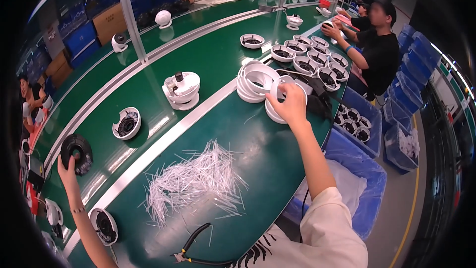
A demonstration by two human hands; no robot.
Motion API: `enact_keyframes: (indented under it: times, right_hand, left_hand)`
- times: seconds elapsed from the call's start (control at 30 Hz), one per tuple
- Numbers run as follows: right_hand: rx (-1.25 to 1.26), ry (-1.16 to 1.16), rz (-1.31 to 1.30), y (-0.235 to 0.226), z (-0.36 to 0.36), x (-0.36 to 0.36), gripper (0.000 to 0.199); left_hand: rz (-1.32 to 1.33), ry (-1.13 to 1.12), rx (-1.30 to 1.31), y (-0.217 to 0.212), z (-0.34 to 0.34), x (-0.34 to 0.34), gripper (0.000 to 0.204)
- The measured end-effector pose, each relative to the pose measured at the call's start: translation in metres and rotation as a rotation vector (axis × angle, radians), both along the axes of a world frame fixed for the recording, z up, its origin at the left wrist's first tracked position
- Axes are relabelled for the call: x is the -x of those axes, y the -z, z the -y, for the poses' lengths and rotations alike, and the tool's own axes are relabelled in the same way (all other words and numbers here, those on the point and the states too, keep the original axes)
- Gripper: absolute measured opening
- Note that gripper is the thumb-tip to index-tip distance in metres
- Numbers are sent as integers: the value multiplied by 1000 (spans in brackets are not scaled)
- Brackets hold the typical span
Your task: Assemble security camera components on a production line.
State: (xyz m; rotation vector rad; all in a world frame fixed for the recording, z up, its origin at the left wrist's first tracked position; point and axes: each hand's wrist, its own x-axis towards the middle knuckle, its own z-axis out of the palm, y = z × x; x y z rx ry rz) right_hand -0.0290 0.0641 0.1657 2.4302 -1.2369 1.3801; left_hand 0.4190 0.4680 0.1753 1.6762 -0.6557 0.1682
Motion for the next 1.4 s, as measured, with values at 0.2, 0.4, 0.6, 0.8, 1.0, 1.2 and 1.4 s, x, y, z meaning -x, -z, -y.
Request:
enact_keyframes:
  times: [0.2, 0.4, 0.6, 0.8, 1.0, 1.2, 1.4]
  right_hand:
    - [-121, -58, 69, 20, 30, 13, 24]
    - [-28, -296, -92, -45, -111, -43, 23]
    - [-431, -265, -293, 18, -148, 3, 16]
    - [-814, -92, -698, 17, -144, -11, 39]
    - [-300, -251, -630, 34, -120, 23, 101]
    - [-476, -272, -646, 35, -117, 31, 111]
    - [-361, -424, -400, 38, -113, 40, 83]
  left_hand:
    - [-135, 244, 131, -19, 21, 104, 23]
    - [-480, 301, 328, -14, 11, 128, 29]
    - [-954, 614, 705, 2, 66, 155, 28]
    - [-959, 592, 715, 9, 42, 146, 34]
    - [-904, 540, 815, 9, 47, 136, 32]
    - [-897, 555, 829, 6, 42, 138, 32]
    - [-831, 549, 862, 10, 40, 136, 33]
